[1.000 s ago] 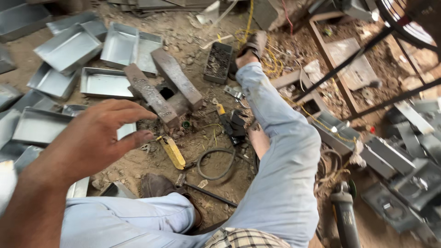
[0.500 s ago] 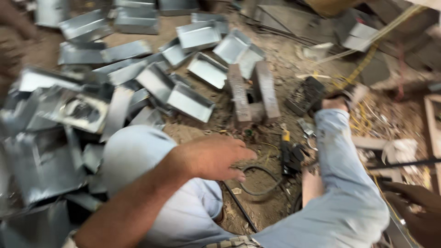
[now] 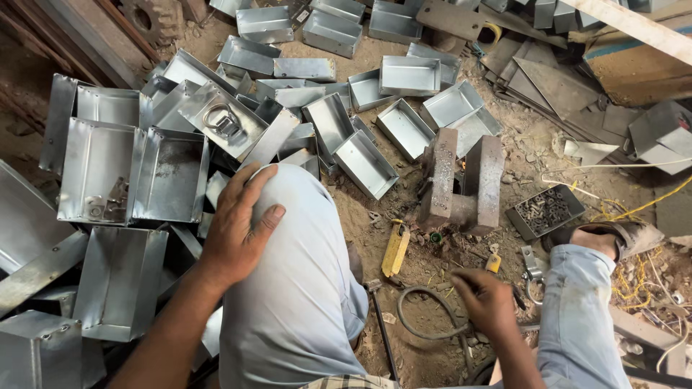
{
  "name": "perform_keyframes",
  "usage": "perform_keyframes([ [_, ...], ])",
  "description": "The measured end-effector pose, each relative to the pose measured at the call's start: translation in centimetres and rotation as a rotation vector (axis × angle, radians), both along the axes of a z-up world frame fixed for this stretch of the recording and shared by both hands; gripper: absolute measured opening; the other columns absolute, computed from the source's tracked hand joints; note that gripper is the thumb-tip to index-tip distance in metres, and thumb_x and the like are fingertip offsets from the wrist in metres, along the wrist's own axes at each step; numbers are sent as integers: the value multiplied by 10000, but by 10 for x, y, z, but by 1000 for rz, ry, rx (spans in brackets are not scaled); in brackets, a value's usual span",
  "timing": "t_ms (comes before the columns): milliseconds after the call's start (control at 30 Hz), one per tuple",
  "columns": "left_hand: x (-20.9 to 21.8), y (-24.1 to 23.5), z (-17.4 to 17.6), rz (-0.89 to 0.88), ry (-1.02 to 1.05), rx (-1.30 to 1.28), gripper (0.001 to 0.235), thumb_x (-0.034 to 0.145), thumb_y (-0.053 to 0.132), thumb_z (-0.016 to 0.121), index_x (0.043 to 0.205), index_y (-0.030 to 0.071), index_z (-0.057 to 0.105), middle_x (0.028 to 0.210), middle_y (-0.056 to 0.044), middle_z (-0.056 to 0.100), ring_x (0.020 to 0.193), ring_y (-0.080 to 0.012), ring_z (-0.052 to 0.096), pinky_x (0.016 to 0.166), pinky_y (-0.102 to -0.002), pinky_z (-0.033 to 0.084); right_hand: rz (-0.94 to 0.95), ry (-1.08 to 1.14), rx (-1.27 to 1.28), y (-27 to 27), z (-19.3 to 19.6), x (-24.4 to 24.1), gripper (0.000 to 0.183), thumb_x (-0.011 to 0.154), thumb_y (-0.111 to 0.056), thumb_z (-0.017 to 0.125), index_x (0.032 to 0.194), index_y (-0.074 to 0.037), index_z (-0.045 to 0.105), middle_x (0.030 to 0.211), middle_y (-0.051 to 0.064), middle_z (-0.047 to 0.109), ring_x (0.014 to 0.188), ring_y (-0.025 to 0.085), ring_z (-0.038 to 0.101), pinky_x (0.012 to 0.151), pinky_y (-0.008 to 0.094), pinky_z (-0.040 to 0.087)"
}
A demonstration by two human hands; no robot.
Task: The person welds metal components together to form small boxes, using a welding torch to join the metal pieces while sitting on the floor.
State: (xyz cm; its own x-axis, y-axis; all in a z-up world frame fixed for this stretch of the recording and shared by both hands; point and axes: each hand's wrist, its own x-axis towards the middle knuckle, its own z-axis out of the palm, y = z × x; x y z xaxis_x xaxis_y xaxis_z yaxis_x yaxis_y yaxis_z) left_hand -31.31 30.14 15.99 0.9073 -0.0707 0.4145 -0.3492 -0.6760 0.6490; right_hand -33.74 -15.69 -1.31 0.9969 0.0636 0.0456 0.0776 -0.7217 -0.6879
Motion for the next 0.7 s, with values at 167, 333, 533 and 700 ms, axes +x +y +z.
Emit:
perform_keyframes([
  [167,12,5,-15,-33,14,-64,543,1004,370,620,1443,58,554,1487,-184,534,1394,-368,492,1173,-446,362,88,140,14,27,3,-22,249,847,-217,769,1048,-72,790,903,125,797,725,215,763,635,339,602],
  [333,68,40,-32,42,318,-290,445,985,393,625,1323,108,675,1282,-81,709,1179,-267,641,1017,-371,465,159,19,2,39,13,-17,245,859,-216,763,1047,-61,780,946,125,790,776,245,756,694,352,596],
  [533,180,128,-68,309,66,405,402,971,421,720,1228,115,761,1267,-166,715,1186,-354,651,1029,-467,482,112,112,-1,32,3,-11,259,862,-246,765,1053,-71,785,943,128,787,790,248,761,703,358,596],
  [700,245,174,-130,408,631,865,507,884,507,741,1211,122,774,1271,-180,724,1246,-367,616,1038,-547,418,72,133,-20,30,-4,-6,273,868,-260,763,1060,-67,786,945,141,784,812,262,764,722,364,595],
])
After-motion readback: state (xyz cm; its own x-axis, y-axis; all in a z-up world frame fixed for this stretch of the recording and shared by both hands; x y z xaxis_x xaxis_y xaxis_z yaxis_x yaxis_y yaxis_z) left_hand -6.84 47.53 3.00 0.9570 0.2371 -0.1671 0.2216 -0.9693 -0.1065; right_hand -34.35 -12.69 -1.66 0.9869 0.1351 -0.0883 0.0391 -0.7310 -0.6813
